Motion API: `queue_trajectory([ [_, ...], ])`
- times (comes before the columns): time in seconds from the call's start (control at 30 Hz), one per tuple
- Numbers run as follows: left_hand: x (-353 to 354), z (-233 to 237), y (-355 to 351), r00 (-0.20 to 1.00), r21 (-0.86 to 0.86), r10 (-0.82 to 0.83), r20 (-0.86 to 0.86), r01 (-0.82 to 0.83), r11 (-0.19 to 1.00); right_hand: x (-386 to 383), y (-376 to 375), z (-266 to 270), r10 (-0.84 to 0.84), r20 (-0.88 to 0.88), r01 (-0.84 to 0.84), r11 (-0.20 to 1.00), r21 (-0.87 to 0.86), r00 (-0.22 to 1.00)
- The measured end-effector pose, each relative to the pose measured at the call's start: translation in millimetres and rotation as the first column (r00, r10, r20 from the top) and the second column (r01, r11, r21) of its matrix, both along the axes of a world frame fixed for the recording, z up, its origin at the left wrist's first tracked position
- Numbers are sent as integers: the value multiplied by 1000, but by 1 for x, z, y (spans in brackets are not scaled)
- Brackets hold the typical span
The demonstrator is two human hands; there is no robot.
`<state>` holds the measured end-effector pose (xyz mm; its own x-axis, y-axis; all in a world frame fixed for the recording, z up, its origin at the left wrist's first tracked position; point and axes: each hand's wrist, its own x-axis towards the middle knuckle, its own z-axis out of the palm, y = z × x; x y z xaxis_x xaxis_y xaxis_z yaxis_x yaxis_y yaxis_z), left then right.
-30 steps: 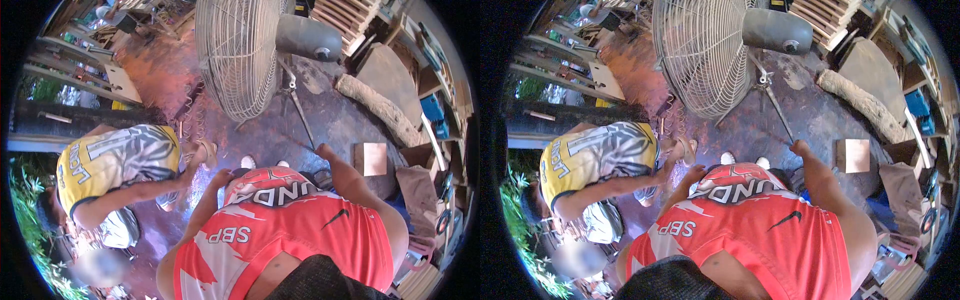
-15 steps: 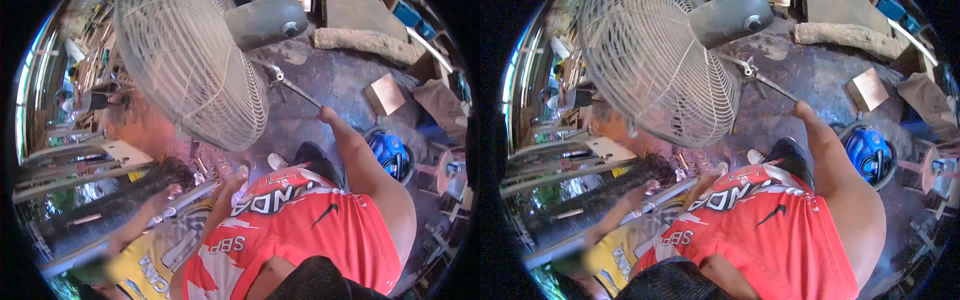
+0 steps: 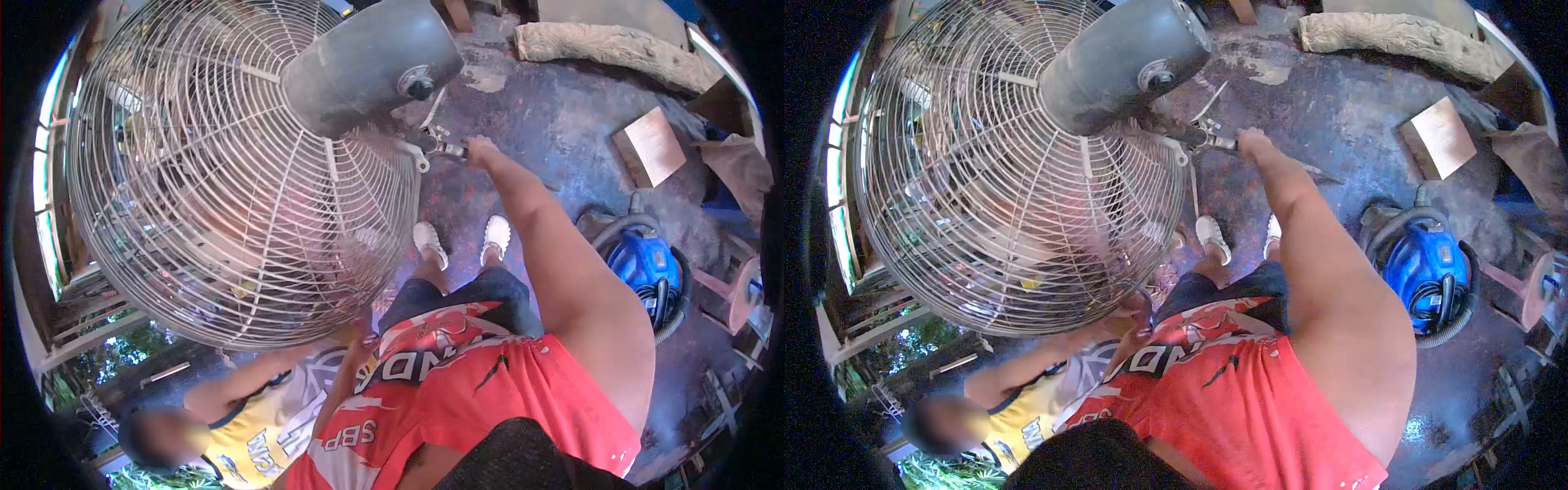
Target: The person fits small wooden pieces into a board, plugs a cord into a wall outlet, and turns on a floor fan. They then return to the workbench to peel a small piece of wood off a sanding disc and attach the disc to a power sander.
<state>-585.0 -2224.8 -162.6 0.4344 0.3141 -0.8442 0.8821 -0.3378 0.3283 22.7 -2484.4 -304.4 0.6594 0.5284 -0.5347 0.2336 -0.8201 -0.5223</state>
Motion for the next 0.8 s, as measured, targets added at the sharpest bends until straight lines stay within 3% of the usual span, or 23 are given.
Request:
queue_trajectory([
  [0.1, -8, 13, -2, 996, 62, 83, -10, -83, 995, -6, 14, -37, -12, 13, 11, 999, 34, 1000],
  [0.17, 14, 35, -10, 989, 48, 89, -119, -84, 995, -4, 23, -74, -18, 69, 13, 997, 72, 997],
  [0.23, 68, 81, -34, 996, 66, 62, -70, -57, 996, -3, 24, -95, 91, 242, -126, 983, 133, 966],
  [0.27, 83, 97, -43, 998, 70, 42, -35, -40, 997, -7, 24, -88, 87, 241, -124, 982, 142, 967],
  [0.3, 81, 97, -42, 995, 53, -26, 93, 21, 998, -9, 21, -78, 90, 227, -130, 976, 172, 970],
  [0.33, 80, 96, -39, 995, 61, -27, 98, 21, 998, -5, 18, -68, 94, 220, -139, 970, 198, 971],
  [0.43, 72, 98, -43, 999, 76, -37, -10, 38, 996, -11, 24, -82, 17, 254, -76, 971, 225, 967],
  [0.53, 10, 41, -22, 1000, 131, 1, -27, 3, 991, -12, 26, -87, -24, 211, -21, 978, 207, 977],
  [0.57, 16, 47, -27, 1000, 134, 1, -25, 2, 991, -16, 24, -80, -24, 212, -22, 977, 210, 977],
  [0.63, 45, 70, -44, 992, 65, 39, -122, -31, 997, -24, 15, -58, -224, 121, 195, 958, 208, 967],
  [0.8, 64, 75, -52, 991, 121, -24, -130, 40, 992, -28, 10, -44, -232, 98, 215, 964, 155, 968],
])
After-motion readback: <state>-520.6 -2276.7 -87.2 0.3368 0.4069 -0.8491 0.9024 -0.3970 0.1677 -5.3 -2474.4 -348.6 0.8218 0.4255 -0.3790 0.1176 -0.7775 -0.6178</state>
